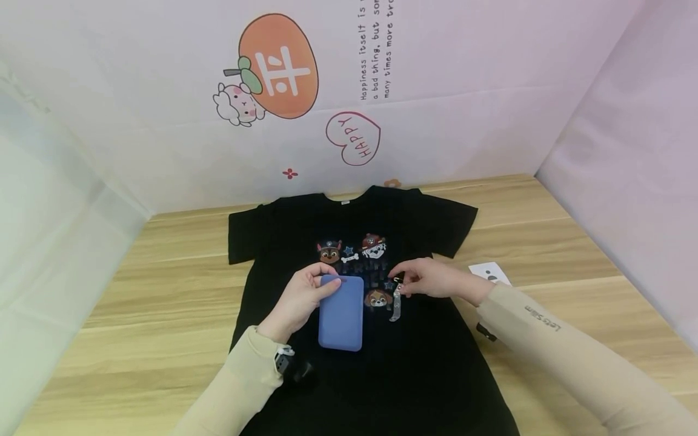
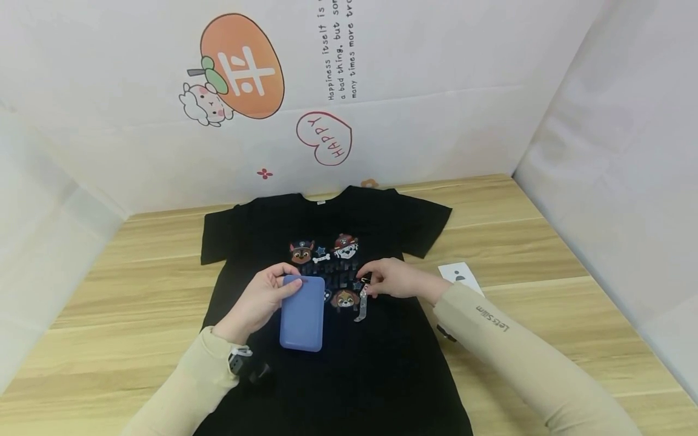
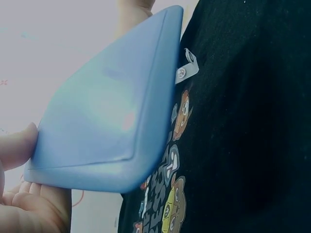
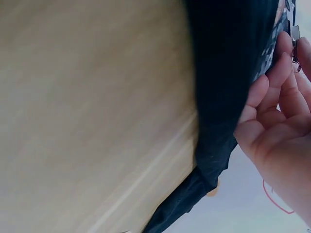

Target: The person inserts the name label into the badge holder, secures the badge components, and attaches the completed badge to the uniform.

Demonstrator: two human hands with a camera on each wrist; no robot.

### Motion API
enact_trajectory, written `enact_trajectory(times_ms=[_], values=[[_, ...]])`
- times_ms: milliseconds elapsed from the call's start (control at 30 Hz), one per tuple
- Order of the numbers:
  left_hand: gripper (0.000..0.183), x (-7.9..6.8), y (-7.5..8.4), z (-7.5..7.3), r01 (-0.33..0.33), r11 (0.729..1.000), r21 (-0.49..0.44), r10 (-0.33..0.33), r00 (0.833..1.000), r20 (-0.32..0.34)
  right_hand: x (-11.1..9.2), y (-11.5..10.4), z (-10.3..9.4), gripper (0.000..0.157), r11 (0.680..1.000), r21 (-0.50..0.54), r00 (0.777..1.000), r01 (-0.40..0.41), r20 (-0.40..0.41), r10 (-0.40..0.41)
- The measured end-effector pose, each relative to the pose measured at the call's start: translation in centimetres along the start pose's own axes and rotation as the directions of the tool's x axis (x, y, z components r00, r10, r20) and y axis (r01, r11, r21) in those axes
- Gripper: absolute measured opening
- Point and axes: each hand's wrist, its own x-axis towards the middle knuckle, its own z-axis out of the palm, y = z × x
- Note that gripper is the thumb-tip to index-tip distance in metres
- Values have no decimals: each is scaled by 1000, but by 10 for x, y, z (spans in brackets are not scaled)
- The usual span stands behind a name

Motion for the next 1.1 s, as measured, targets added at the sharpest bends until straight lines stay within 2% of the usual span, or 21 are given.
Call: enact_trajectory(times_ms=[267,533,833,1100], values=[[9,2,-2,0,-3,1000,-9,3,1000,12,0,5,0,18,997,-73,1000,5,-15,-6],[6,3,-2,4,-3,1000,-30,3,1000,24,0,7,-2,18,995,-97,999,15,-45,-19],[5,2,-3,7,8,999,-40,-8,1000,8,-7,2,-8,22,1000,-4,992,9,-127,-9],[6,2,-1,11,9,999,-37,-8,1000,17,-9,-4,-4,30,997,81,983,-1,-180,16]])
